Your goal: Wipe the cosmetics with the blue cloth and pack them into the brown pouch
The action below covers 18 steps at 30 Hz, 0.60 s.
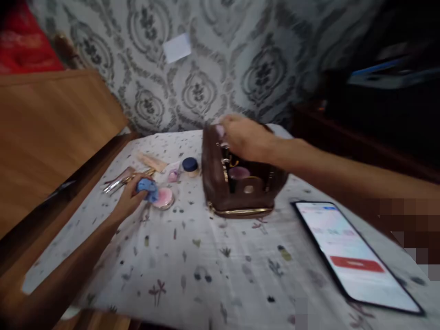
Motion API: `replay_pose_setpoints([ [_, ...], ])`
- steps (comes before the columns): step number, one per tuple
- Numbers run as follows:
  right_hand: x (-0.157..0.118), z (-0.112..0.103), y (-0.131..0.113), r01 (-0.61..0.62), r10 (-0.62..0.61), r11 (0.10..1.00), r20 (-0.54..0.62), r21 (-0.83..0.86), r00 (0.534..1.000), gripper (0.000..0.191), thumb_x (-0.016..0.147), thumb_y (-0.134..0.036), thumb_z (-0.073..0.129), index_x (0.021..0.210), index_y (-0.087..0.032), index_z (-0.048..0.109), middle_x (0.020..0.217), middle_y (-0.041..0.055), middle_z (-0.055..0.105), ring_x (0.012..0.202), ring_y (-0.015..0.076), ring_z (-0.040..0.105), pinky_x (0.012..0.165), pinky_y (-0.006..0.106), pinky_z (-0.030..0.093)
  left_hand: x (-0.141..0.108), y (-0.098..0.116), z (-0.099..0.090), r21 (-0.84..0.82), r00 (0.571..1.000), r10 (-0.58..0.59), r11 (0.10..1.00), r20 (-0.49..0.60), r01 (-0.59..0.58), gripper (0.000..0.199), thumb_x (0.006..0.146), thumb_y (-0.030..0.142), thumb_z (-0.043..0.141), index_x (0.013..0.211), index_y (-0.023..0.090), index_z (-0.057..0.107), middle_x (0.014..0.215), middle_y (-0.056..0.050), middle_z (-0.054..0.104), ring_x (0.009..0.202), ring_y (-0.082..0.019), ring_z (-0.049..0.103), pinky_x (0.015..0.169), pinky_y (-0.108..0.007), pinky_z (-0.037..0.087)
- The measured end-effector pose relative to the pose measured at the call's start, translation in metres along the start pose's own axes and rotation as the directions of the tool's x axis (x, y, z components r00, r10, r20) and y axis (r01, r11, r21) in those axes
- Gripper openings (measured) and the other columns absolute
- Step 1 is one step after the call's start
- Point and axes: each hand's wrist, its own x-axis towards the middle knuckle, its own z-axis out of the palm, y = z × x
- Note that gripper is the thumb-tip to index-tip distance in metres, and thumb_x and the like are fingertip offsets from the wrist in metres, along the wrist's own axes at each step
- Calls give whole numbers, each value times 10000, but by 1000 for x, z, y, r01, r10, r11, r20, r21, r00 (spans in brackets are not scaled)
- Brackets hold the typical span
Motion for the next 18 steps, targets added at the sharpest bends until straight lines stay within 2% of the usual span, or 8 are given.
replay_pose_setpoints([
  [3, 12, 8, 9, -69, 70, 995, 13, -75, 997, 283, 929, -118, 458, 1075, -186, 691, 1030, 130, 712, 1062, 324, 687, 981, 463, 494, -26, -20, -9, 83, 999, -46, 996, -2, 46, 373, 687, 192, 467, 1037, 202, 598, 936, -27, 662, 848, -206, 615, 785, -330, 503],
  [4, 13, 9, 13, -65, 64, 996, -20, -57, 998, 274, 912, -112, 477, 1043, -205, 699, 1005, 124, 710, 1060, 329, 691, 993, 467, 495, -32, -26, -14, 113, 998, -58, 992, -7, 58, 380, 693, 187, 468, 1048, 203, 603, 940, -27, 663, 841, -206, 611, 788, -331, 500],
  [6, 9, 8, 17, -21, 20, 1000, -125, -12, 992, 268, 883, -129, 516, 1039, -244, 701, 1046, 119, 700, 1141, 347, 665, 1056, 478, 472, -41, -40, -26, 175, 996, -85, 980, -39, 91, 379, 720, 182, 471, 1073, 207, 607, 966, -33, 665, 844, -211, 605, 817, -343, 497],
  [8, -2, 6, 9, 59, -57, 998, -228, 1, 972, 299, 898, -213, 507, 1133, -281, 678, 1175, 119, 673, 1263, 372, 596, 1103, 520, 435, -42, -57, -41, 239, 987, -121, 960, -105, 143, 376, 759, 180, 467, 1110, 212, 599, 1039, -55, 664, 917, -233, 607, 893, -372, 485],
  [11, -28, 8, -28, 140, -117, 989, -341, 44, 933, 376, 937, -328, 436, 1254, -303, 636, 1327, 123, 619, 1309, 394, 554, 1069, 608, 443, -33, -89, -65, 321, 954, -188, 911, -235, 259, 389, 818, 178, 447, 1186, 215, 568, 1189, -103, 629, 1138, -286, 563, 1030, -438, 428],
  [13, -46, 19, -62, 245, -180, 962, -390, 121, 903, 354, 959, -337, 420, 1224, -321, 655, 1305, 116, 643, 1271, 357, 593, 1058, 593, 483, -24, -108, -76, 356, 927, -237, 873, -290, 335, 418, 836, 175, 449, 1242, 209, 543, 1256, -133, 601, 1232, -316, 519, 1070, -476, 397],
  [15, -61, 38, -97, 326, -225, 920, -391, 216, 893, 323, 968, -295, 434, 1168, -308, 687, 1275, 117, 663, 1189, 325, 644, 1030, 548, 536, -16, -122, -80, 378, 911, -285, 841, -298, 387, 450, 846, 174, 459, 1291, 201, 522, 1260, -152, 601, 1230, -337, 525, 1059, -500, 402],
  [18, -72, 76, -136, 394, -299, 844, -291, 364, 909, 309, 966, -233, 463, 1143, -276, 712, 1259, 115, 682, 1185, 295, 650, 1014, 510, 566, -10, -129, -77, 400, 910, -322, 821, -262, 406, 459, 868, 188, 465, 1323, 212, 522, 1234, -150, 617, 1165, -347, 568, 1013, -501, 428],
])
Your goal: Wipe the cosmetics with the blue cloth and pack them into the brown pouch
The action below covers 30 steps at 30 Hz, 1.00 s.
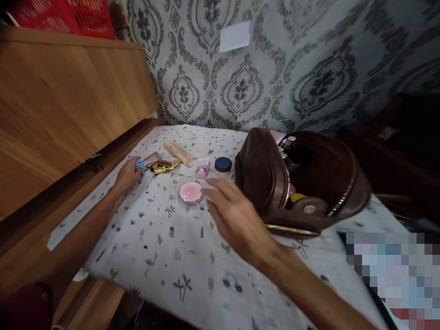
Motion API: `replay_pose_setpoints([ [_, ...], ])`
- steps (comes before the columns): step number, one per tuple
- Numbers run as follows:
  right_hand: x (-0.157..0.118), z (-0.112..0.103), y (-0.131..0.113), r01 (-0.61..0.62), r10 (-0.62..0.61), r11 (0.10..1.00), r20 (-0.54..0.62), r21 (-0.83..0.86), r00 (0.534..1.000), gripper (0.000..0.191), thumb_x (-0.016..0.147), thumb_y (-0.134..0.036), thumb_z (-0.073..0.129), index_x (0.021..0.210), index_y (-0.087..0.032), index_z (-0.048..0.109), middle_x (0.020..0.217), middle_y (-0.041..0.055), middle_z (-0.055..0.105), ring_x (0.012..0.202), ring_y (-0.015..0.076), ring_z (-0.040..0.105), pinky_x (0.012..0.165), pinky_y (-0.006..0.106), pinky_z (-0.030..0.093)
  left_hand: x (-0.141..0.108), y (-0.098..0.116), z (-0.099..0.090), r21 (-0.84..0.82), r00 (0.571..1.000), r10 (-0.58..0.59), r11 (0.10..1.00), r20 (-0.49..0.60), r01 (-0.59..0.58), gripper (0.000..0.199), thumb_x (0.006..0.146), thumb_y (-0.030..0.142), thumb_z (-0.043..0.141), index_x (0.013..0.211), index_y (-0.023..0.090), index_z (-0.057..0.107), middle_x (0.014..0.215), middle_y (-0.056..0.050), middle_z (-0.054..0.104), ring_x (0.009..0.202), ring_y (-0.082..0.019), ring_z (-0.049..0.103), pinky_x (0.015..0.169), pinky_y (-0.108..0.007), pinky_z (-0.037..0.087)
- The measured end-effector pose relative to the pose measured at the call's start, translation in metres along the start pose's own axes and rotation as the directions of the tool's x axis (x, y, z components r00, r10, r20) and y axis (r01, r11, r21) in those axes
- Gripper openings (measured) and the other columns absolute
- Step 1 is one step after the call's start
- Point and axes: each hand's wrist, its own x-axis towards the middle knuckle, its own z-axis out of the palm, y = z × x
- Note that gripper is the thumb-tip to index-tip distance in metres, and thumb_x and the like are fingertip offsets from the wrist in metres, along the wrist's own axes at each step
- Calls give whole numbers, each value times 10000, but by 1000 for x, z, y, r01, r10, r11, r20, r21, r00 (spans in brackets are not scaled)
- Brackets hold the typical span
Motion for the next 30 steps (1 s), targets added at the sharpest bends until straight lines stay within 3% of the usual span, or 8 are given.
replay_pose_setpoints([
  [4, -6, 57, -6, -51, 37, 990, 104, 131, 994, 310, 952, -167, 468, 1132, -219, 715, 1216, 126, 703, 1154, 270, 663, 988, 497, 583, -7, 3, 8, -13, 1000, 12, 1000, 14, -11, 455, 858, 210, 521, 1311, 235, 552, 1255, -147, 588, 1190, -364, 547, 1013, -497, 422],
  [9, -12, 94, -5, -83, 81, 977, 21, 198, 997, 308, 953, -157, 474, 1088, -266, 728, 1152, 106, 719, 1116, 271, 671, 969, 503, 588, -7, -12, 13, -153, 999, -9, 988, -38, 3, 424, 821, 191, 568, 1241, 246, 583, 1204, -115, 589, 1155, -337, 549, 1005, -468, 427],
  [13, -16, 99, -5, -57, 64, 978, -30, 199, 997, 300, 971, -169, 468, 1103, -286, 710, 1144, 100, 720, 1102, 264, 673, 956, 493, 595, -3, -20, 15, -339, 995, -21, 941, -94, -12, 376, 805, 213, 585, 1178, 210, 543, 1035, -58, 619, 987, -255, 598, 909, -381, 483],
  [18, -19, 101, -2, -43, 55, 979, -55, 200, 997, 259, 974, -153, 486, 1106, -265, 679, 1138, 98, 724, 1115, 250, 674, 959, 463, 596, -17, 7, 16, -509, 987, 67, 850, -148, -134, 373, 878, 280, 524, 1234, 194, 450, 1004, -36, 616, 878, -196, 619, 770, -296, 510],
  [25, -20, 105, 6, 81, -62, 986, -132, 143, 989, 236, 957, -121, 538, 1117, -231, 670, 1140, 93, 713, 1087, 220, 676, 917, 400, 605, -50, 50, 31, -524, 938, 326, 783, -113, -336, 291, 843, 223, 592, 1134, 234, 578, 1124, -51, 661, 1050, -233, 623, 923, -334, 492],
  [30, -21, 104, 5, 110, -90, 985, -150, 133, 985, 254, 952, -99, 529, 1128, -224, 662, 1132, 86, 715, 1084, 206, 672, 920, 371, 602, -45, 48, 37, -484, 948, 303, 818, -97, -311, 260, 857, 213, 566, 1115, 236, 579, 1056, -24, 686, 969, -211, 651, 889, -322, 509],
])
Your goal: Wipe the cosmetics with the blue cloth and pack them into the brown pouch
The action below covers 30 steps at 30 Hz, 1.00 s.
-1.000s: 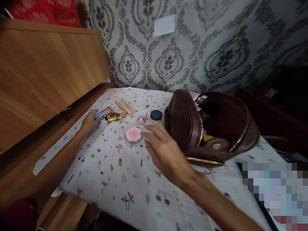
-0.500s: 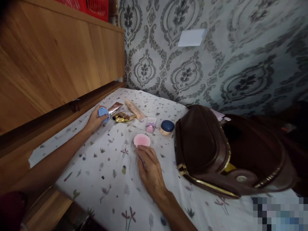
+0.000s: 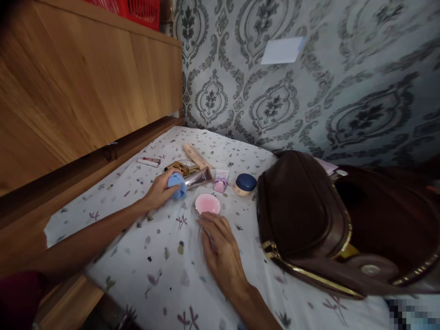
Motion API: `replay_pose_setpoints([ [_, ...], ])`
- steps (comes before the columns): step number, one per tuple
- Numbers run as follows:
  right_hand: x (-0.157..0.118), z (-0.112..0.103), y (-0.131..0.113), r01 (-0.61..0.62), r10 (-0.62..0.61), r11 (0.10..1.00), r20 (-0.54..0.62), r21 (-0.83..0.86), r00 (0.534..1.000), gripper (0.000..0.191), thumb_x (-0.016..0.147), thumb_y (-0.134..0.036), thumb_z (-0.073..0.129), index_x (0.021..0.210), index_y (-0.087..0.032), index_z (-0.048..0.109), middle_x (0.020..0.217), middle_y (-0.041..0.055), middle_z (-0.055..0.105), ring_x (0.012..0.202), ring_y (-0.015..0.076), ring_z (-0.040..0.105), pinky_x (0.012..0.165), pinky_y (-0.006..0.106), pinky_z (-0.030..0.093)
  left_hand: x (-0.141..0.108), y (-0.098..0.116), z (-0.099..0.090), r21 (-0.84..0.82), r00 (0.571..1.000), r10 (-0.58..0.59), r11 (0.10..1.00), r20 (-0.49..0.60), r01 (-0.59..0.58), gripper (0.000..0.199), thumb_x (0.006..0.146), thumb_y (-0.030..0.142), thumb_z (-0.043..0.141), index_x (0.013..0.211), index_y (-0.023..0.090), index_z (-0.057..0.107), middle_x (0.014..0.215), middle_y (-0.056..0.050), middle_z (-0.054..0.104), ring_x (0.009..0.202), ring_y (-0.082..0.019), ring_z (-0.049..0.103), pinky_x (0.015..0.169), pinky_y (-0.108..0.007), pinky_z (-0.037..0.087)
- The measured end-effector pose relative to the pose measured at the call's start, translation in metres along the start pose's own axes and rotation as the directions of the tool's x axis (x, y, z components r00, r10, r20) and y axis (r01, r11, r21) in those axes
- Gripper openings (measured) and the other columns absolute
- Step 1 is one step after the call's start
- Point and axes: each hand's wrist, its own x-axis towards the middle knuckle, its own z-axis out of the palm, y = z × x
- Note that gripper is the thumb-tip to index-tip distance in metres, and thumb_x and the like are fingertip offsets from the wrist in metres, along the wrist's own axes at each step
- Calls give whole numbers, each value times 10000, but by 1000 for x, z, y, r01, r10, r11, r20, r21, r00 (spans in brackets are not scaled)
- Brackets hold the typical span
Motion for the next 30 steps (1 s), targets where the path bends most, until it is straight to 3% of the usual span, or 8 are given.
replay_pose_setpoints([
  [4, 0, -1, -1, -14, 14, 1000, 1, 25, 1000, 245, 950, -93, 530, 1112, -213, 670, 1124, 91, 717, 1076, 207, 676, 913, 371, 603, 24, -35, -27, 146, 986, -138, 978, -97, 152, 310, 870, 185, 491, 1169, 238, 548, 1008, -34, 681, 944, -224, 654, 870, -354, 521],
  [6, 0, -2, -1, -24, 24, 999, -3, 38, 1000, 245, 948, -88, 530, 1107, -207, 673, 1119, 94, 719, 1076, 209, 677, 913, 376, 603, 39, -58, -46, 254, 971, -198, 940, -134, 227, 325, 830, 170, 523, 1141, 245, 574, 1093, -66, 677, 1072, -271, 626, 955, -409, 486],
  [9, -1, -1, -1, -30, 30, 998, -8, 54, 1000, 255, 944, -80, 525, 1105, -208, 675, 1119, 95, 719, 1079, 210, 674, 914, 385, 603, 53, -88, -68, 392, 954, -281, 870, -104, 299, 260, 808, 223, 584, 1066, 233, 615, 1047, -96, 695, 1093, -332, 616, 963, -466, 464],
  [12, -1, 0, -1, -42, 43, 997, -9, 64, 999, 263, 946, -75, 515, 1100, -212, 678, 1128, 97, 716, 1080, 211, 670, 920, 399, 601, 56, -105, -75, 484, 950, -308, 826, -42, 289, 244, 838, 331, 597, 1059, 233, 629, 1039, -95, 714, 1078, -332, 619, 945, -454, 463],
  [17, -1, 0, -1, -69, 70, 994, -8, 80, 998, 270, 944, -67, 514, 1099, -214, 680, 1141, 99, 708, 1105, 213, 658, 938, 414, 594, 59, -117, -65, 569, 967, -255, 799, 26, 196, 387, 878, 535, 551, 1107, 234, 634, 1212, -119, 684, 1210, -370, 538, 988, -498, 421],
  [24, 0, -1, -3, -68, 71, 991, -28, 112, 997, 271, 931, -52, 498, 1072, -208, 670, 1106, 99, 709, 1088, 214, 650, 925, 405, 597, 70, -127, -70, 557, 977, -196, 822, 81, 118, 452, 859, 625, 517, 1024, 232, 668, 1095, -86, 670, 1123, -318, 552, 1008, -451, 417],
  [30, 1, -2, -4, -73, 79, 989, -42, 129, 996, 265, 930, -51, 489, 1068, -203, 656, 1120, 101, 706, 1089, 211, 645, 930, 408, 594, 73, -126, -73, 513, 979, -194, 848, 60, 137, 440, 848, 610, 494, 855, 199, 652, 958, -91, 629, 1029, -303, 561, 993, -433, 429],
])
